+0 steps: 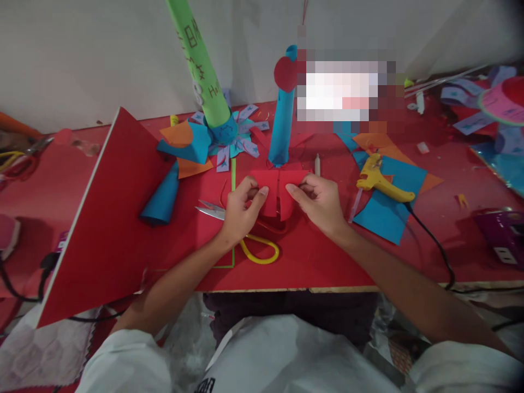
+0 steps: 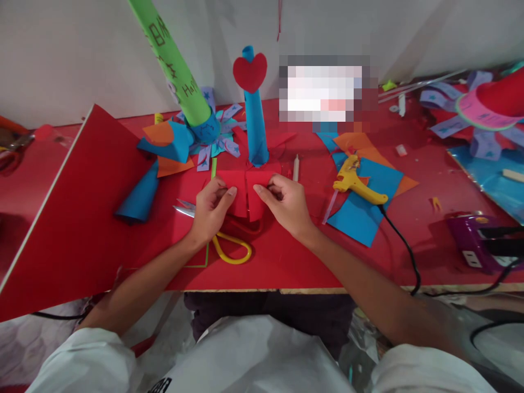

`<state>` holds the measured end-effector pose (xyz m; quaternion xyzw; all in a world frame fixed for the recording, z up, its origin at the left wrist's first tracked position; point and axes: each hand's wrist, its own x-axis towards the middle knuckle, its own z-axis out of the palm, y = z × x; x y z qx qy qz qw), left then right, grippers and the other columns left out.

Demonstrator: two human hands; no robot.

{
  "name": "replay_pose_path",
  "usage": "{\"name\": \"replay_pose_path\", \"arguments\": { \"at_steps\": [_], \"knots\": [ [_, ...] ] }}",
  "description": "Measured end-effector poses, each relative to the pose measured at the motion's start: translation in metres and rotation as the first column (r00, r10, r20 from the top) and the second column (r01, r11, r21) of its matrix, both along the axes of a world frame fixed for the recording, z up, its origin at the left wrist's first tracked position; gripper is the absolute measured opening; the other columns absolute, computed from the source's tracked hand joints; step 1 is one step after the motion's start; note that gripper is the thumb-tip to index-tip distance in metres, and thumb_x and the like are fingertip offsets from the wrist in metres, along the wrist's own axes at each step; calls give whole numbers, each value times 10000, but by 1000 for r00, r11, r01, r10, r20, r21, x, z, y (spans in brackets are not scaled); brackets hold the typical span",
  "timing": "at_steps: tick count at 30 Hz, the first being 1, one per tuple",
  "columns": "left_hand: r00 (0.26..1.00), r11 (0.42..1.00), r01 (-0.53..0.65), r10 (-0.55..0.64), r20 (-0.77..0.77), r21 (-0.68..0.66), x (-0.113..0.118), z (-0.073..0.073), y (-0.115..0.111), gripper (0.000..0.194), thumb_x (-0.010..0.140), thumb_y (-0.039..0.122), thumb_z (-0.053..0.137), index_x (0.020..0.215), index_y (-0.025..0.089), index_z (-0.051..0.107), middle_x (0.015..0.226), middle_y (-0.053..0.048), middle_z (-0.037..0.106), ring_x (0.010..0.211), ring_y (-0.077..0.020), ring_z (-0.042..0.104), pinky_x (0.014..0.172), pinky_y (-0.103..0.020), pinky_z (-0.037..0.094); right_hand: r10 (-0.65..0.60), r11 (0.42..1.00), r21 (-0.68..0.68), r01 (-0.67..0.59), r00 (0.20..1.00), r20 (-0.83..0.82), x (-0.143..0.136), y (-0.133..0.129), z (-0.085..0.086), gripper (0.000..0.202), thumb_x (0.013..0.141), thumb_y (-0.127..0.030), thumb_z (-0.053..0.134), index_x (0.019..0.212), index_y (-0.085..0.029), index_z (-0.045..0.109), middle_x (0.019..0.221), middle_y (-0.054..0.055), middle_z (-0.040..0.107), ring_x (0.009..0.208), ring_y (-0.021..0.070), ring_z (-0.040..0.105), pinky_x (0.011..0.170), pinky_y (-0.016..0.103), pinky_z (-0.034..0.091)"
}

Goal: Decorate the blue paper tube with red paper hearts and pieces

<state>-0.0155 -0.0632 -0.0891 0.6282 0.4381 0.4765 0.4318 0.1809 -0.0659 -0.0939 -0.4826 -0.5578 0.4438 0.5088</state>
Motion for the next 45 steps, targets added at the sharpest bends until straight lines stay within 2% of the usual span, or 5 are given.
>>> {"name": "replay_pose_path", "arguments": {
  "at_steps": [12,22,30,40,45],
  "knots": [
    [1000,1000,14,-14,15,-9,4,-6,-3,408,1015,574,651,908,249,427,623,94,322,536,-87,306,515,-244,259,-47,997,73,38,990,133,1,-1,-6,412,956,-567,702,762,-221,592,630,-22,598,584,128,486,561,291,347],
    [1000,999,12,-13,-18,-30,7,-11,-2,308,976,402,701,1146,229,511,829,36,617,763,-119,629,710,-250,465,-71,992,114,52,983,168,0,-1,-6,299,969,-465,690,822,-213,630,638,-24,637,580,122,508,558,283,352],
    [997,998,-33,37,-74,49,2,-11,3,270,980,391,690,1069,239,487,727,77,570,641,-93,527,621,-242,376,-67,993,106,46,975,213,2,-1,-7,318,960,-469,692,787,-217,605,633,-17,628,575,127,496,566,293,361],
    [996,999,-42,44,-83,25,2,-8,2,281,962,384,694,1109,237,505,720,78,561,642,-101,522,620,-252,378,-97,989,135,68,972,216,3,0,-4,385,949,-460,695,706,-225,510,551,-55,496,544,103,396,542,284,294],
    [993,999,-39,42,-110,29,1,-9,3,299,956,381,699,1145,236,519,726,73,580,657,-105,555,630,-256,386,-95,990,119,71,973,212,4,1,-2,388,932,-515,697,726,-225,544,558,-47,504,553,111,421,535,277,306]
  ]
}}
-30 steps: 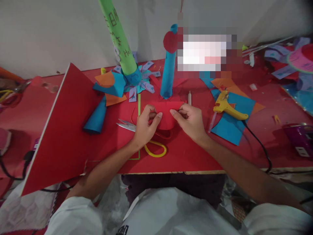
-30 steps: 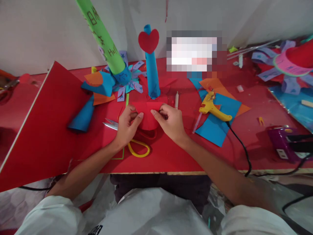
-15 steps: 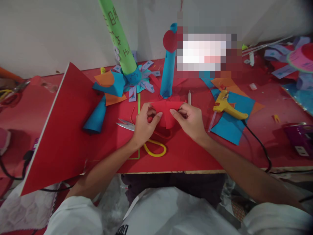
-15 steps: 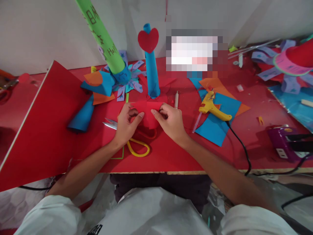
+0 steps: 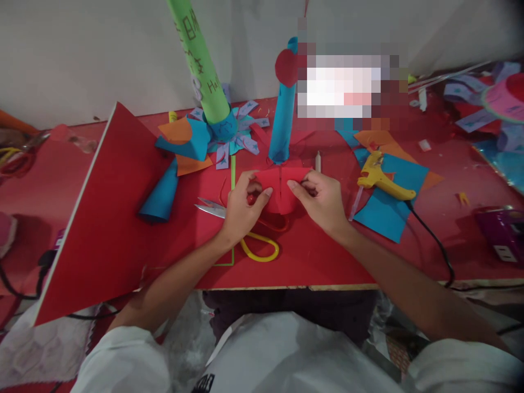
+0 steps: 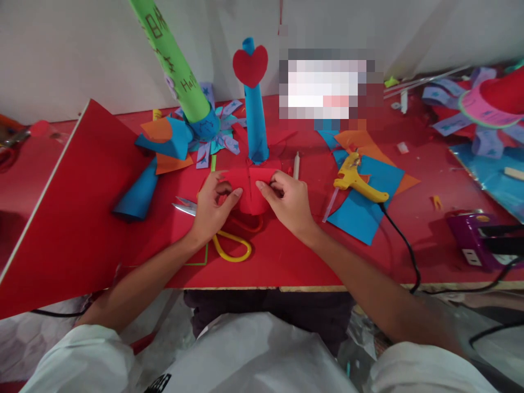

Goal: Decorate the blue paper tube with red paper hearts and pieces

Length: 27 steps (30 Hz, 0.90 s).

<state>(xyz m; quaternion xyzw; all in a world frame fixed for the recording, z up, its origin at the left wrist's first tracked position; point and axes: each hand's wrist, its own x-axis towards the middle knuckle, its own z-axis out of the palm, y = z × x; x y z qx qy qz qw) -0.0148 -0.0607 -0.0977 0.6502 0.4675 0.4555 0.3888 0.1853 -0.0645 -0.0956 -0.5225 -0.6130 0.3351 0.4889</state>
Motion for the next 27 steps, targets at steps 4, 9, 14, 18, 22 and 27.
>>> {"name": "replay_pose_path", "arguments": {
  "at_steps": [4,9,14,18,22,27],
  "knots": [
    [1000,1000,3,-3,-16,11,-1,-2,0,294,964,383,702,1153,234,533,741,64,595,676,-112,572,655,-264,413,10,1000,7,-10,1000,0,0,0,-2,357,941,-475,703,735,-220,565,557,-48,518,546,111,430,545,281,315],
    [999,998,48,-48,15,30,0,-4,1,247,984,394,703,1085,230,548,835,27,669,763,-128,638,725,-270,475,24,1000,4,-24,1000,-3,0,1,-4,325,950,-475,698,780,-214,606,588,-36,571,560,119,462,560,286,335],
    [996,997,75,-76,45,24,2,-3,0,247,986,401,698,1027,221,533,890,3,708,795,-132,661,718,-263,483,23,1000,-15,-23,1000,15,0,0,-2,395,940,-539,689,740,-219,571,563,-42,522,554,118,413,543,289,310],
    [996,998,65,-64,64,-13,4,-4,-1,266,978,414,706,1012,222,525,874,4,685,771,-132,635,697,-268,463,20,1000,-4,-20,999,32,-2,-1,-1,451,936,-574,689,702,-227,522,548,-47,476,555,117,385,540,291,300],
    [996,998,51,-48,71,-44,5,-6,-1,331,969,483,724,988,231,510,826,20,613,740,-131,597,660,-268,434,28,1000,-4,-28,998,53,-2,-2,-2,456,950,-595,668,715,-230,529,560,-41,490,558,121,388,539,292,300],
    [993,997,55,-49,112,-55,6,-10,0,358,958,518,738,1007,242,516,867,2,619,845,-166,650,741,-297,507,17,1000,17,-19,995,98,-3,-3,-3,438,959,-583,666,732,-224,558,549,-48,482,546,115,386,544,291,309]
  ]
}}
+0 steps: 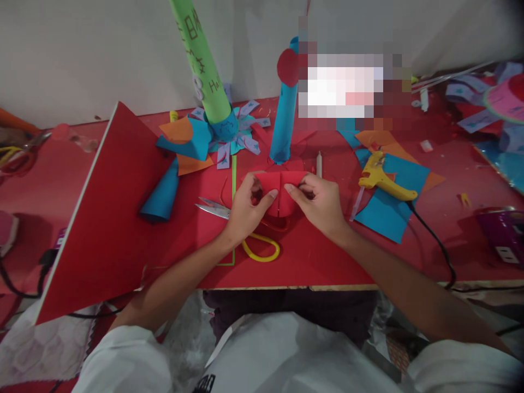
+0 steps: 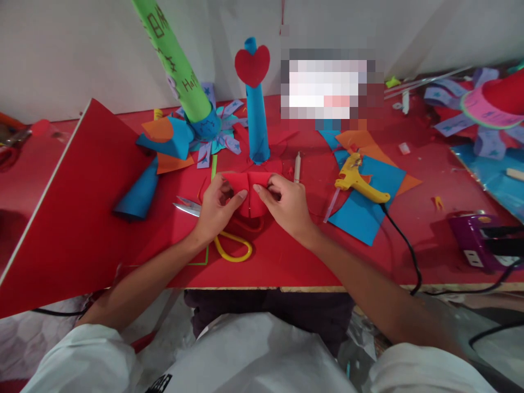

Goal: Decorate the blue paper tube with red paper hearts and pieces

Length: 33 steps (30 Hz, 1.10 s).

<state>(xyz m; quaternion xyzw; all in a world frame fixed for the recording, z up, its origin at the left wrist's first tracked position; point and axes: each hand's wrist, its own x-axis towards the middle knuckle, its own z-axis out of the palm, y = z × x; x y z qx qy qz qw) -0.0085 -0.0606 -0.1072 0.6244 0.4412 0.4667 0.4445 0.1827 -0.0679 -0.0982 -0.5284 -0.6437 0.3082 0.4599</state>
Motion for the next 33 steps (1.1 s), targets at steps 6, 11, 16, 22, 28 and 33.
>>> {"name": "replay_pose_path", "arguments": {
  "at_steps": [6,11,16,22,28,33],
  "knots": [
    [999,999,-42,42,-7,-5,0,-1,-1,323,962,471,736,1009,240,515,891,-1,635,834,-159,650,746,-294,521,-5,1000,-5,5,1000,-17,-1,0,1,419,960,-570,661,745,-221,572,576,-34,551,545,118,427,554,291,334],
    [999,999,-40,40,-13,2,0,-1,-2,325,962,464,740,1005,235,513,899,-13,654,849,-174,668,737,-303,521,-6,1000,-4,6,1000,-27,-2,1,1,433,949,-564,674,716,-229,526,559,-38,521,545,120,423,549,291,315],
    [999,1000,-29,29,-29,1,1,-2,-3,327,956,463,749,1015,236,521,925,-18,675,836,-169,664,723,-296,499,-12,1000,2,13,1000,-9,-1,0,2,407,955,-530,671,719,-229,528,549,-48,502,539,113,394,554,295,308],
    [1000,1000,-26,26,-14,1,3,-2,-4,356,906,438,800,1013,223,537,944,-16,700,855,-163,677,748,-291,517,-8,1000,-1,8,1000,-20,-1,0,2,451,954,-604,670,732,-226,561,545,-50,491,541,115,396,544,295,306],
    [999,1000,14,-15,34,17,3,2,-1,401,881,442,835,1071,221,558,931,-3,702,833,-150,690,727,-270,536,8,1000,12,-8,998,-70,0,2,-2,389,945,-581,702,806,-218,682,682,1,644,622,151,537,598,310,406],
    [999,999,25,-25,27,22,3,4,-2,395,884,417,831,1100,213,571,1009,-30,734,924,-166,719,794,-283,566,77,993,-68,-98,961,-264,0,10,-5,405,858,-620,790,919,-220,776,920,68,798,846,236,715,770,375,565]
  ]
}}
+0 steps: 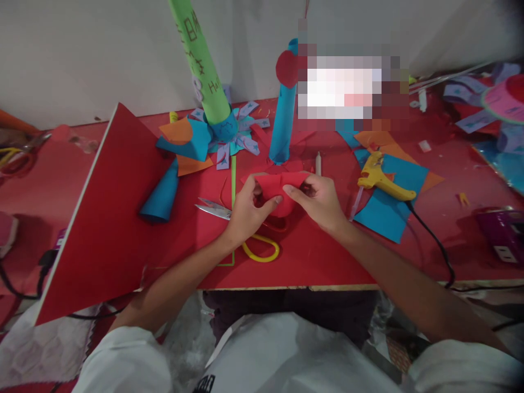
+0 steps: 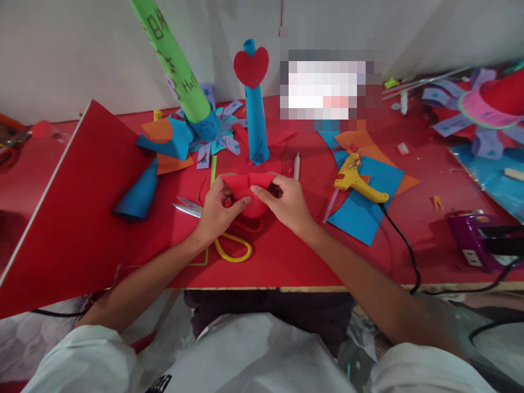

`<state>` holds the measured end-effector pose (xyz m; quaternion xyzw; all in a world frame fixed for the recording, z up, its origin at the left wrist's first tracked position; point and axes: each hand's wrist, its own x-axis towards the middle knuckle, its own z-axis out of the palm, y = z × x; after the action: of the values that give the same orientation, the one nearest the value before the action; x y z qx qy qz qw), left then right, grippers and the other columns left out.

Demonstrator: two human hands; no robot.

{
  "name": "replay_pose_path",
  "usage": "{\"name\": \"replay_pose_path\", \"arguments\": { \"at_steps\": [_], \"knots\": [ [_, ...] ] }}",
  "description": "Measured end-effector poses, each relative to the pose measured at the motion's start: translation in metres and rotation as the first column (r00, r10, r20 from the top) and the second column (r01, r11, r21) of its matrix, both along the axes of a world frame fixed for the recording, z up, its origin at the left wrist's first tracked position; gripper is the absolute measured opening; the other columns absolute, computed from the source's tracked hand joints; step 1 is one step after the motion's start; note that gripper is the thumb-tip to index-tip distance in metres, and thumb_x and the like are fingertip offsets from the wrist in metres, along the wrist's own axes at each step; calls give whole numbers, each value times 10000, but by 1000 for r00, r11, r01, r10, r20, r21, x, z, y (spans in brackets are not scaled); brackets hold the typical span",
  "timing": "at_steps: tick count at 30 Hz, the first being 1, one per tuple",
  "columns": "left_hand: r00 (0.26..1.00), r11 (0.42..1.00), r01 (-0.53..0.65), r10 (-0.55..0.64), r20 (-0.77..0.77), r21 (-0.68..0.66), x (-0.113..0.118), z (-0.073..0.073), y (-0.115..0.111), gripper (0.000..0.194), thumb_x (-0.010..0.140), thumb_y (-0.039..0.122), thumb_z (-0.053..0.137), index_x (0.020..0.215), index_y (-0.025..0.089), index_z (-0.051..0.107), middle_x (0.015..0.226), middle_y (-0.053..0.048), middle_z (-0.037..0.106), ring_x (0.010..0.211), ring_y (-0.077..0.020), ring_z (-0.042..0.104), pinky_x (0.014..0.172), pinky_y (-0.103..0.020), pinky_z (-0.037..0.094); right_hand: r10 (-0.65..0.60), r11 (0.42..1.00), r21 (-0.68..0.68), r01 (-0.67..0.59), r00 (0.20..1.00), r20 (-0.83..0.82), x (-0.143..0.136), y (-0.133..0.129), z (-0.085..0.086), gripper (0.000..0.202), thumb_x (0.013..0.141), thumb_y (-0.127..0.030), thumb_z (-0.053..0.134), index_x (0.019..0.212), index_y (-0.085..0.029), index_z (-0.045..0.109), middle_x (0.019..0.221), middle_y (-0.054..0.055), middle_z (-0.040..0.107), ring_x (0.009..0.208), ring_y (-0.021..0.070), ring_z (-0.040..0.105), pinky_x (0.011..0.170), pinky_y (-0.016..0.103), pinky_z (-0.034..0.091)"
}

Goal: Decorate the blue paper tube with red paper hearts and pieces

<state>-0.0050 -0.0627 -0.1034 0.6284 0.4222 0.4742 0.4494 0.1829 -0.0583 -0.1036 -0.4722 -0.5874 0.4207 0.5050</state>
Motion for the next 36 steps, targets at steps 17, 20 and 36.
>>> {"name": "replay_pose_path", "arguments": {
  "at_steps": [17,20,36],
  "knots": [
    [999,984,-24,28,-21,178,-8,7,-2,343,1093,465,554,1360,262,623,1425,-105,660,1344,-226,629,1166,-409,493,-48,985,-170,-6,949,-311,20,19,-4,511,650,-701,901,835,-265,711,782,18,711,724,209,668,612,357,543],
    [998,984,-66,67,0,164,-11,8,1,340,1092,489,549,1324,262,649,1393,-104,676,1326,-222,633,1166,-404,490,34,993,-94,-74,929,-367,35,22,1,532,595,-722,934,772,-286,686,780,10,691,792,227,688,708,398,584],
    [983,996,86,-90,-162,-31,-18,13,4,548,1096,644,404,1039,185,699,791,-16,650,724,-146,608,688,-284,476,668,726,257,-638,743,-42,42,22,8,83,860,-368,895,870,-298,853,1159,78,781,1398,273,623,1191,490,514]
  ]
}}
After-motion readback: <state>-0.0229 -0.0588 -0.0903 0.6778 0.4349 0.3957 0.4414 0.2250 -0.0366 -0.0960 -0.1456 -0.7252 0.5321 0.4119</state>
